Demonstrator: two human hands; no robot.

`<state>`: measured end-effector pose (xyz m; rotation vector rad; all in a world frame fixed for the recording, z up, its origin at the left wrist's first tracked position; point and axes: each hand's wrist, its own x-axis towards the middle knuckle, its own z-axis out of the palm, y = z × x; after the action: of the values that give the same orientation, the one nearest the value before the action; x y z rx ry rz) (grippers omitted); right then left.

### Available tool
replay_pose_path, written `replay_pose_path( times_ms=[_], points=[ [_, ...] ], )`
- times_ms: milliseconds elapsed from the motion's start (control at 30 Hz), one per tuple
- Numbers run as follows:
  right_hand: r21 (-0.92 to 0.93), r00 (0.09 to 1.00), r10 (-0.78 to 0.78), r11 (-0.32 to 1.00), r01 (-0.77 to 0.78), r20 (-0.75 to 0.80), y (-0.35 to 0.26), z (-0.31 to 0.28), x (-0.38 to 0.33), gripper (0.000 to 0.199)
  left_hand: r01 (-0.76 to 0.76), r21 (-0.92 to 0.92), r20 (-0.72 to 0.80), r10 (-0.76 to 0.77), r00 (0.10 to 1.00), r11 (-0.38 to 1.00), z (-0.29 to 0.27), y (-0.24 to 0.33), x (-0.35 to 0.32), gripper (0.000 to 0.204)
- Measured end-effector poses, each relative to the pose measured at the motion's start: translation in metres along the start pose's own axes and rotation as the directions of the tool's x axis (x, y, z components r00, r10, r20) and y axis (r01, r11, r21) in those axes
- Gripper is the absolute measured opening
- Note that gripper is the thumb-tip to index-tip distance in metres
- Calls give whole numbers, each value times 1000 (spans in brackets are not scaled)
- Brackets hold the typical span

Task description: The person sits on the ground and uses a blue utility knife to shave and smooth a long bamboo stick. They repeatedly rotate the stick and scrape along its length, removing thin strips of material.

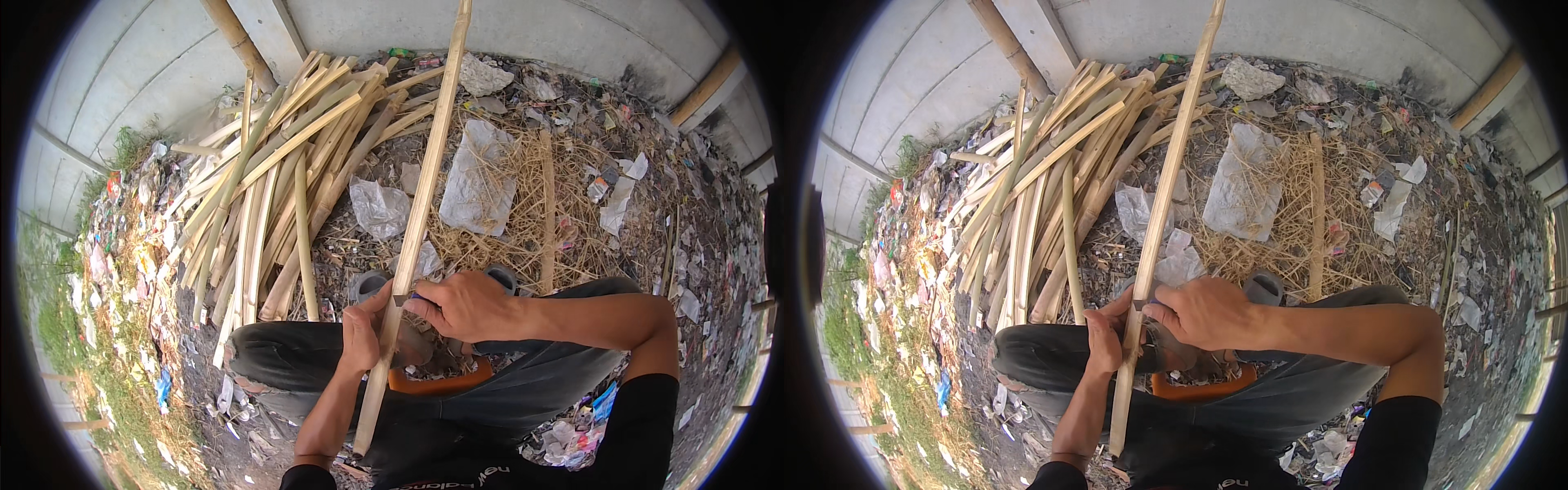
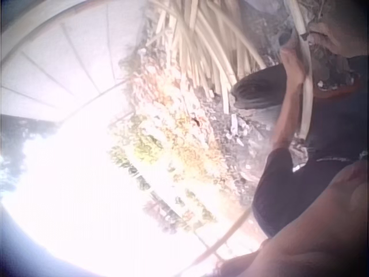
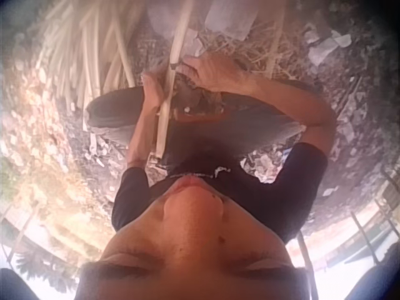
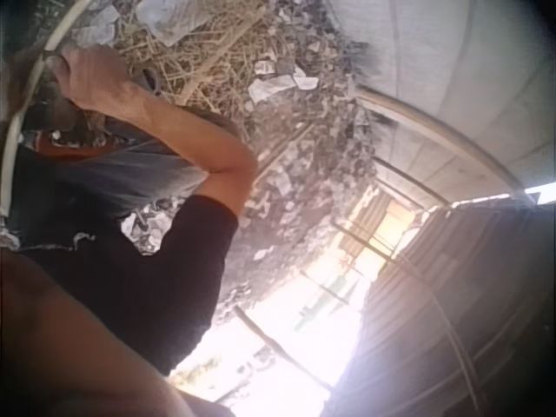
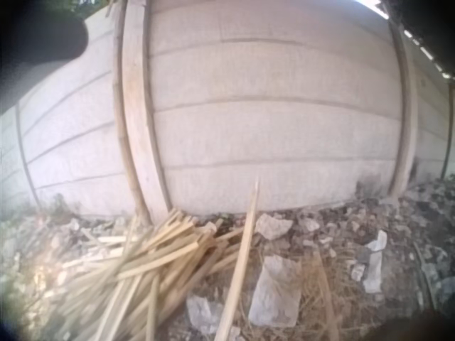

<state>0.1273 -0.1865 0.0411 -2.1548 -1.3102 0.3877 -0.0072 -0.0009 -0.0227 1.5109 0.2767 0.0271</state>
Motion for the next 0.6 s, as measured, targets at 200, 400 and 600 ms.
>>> replay_pose_path(
  times_ms=[200,400,600],
  points=[
    [-49,1000,20,999,-21,-23,6,-3,5,38,26,56,-16,-25,1000,998,0,7,-2,127],
    [40,996,47,998,-50,76,7,-8,6,45,43,19,3,-43,999,999,-1,-3,-7,128],
    [463,956,294,848,-257,-8,20,-8,21,51,-71,63,57,68,996,995,3,0,-5,117]
  ],
)
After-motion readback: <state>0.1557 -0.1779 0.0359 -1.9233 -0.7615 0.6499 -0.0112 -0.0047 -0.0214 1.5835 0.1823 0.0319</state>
